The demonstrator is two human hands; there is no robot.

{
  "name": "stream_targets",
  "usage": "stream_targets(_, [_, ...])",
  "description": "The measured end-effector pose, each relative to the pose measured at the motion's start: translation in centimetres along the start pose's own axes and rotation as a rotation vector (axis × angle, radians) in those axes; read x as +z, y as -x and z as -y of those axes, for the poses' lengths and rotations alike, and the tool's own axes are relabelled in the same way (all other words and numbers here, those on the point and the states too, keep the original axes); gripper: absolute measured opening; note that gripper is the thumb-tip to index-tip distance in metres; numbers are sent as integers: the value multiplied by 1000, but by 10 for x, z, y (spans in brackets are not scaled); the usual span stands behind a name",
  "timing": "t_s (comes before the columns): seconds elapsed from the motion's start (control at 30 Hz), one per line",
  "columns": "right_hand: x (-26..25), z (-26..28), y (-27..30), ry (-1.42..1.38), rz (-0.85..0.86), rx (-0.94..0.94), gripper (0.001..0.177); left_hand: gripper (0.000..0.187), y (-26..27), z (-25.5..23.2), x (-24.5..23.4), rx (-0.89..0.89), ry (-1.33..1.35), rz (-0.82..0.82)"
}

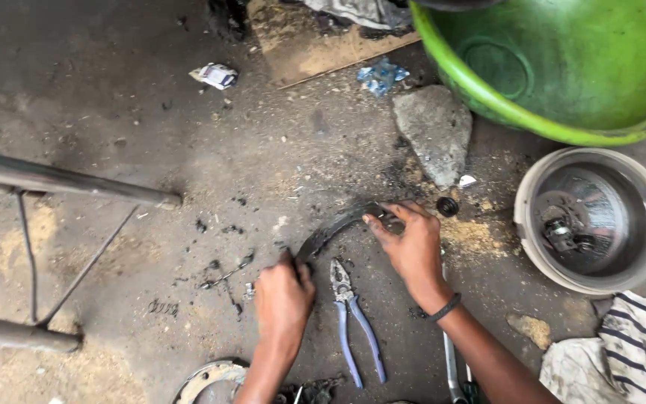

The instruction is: Cleaning and inspecting drum brake components including shoes and springs using a rag and a basin of fluid.

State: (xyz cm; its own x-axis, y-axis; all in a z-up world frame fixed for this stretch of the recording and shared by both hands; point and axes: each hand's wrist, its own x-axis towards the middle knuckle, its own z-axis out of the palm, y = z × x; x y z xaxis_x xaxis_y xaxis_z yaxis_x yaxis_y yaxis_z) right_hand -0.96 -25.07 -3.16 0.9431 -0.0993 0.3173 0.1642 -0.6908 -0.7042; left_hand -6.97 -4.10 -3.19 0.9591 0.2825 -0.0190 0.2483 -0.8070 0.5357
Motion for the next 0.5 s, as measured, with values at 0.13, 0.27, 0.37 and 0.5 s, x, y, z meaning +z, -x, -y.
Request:
stream_targets(0.13, [-4,16,-2,17,56,47,29,19,-12,3,0,23,68,33])
stream_targets(0.27, [0,5,-7,-22,80,184,28,18,-28,24,6,224,83,-18])
stream_targets(0.37, [3,-9,-3,-67,51,98,30,16,-29,28,-2,309,75,7])
stream_targets(0.5, [3,-6,3,-56,59,126,34,16,-29,26,-2,218,37,112])
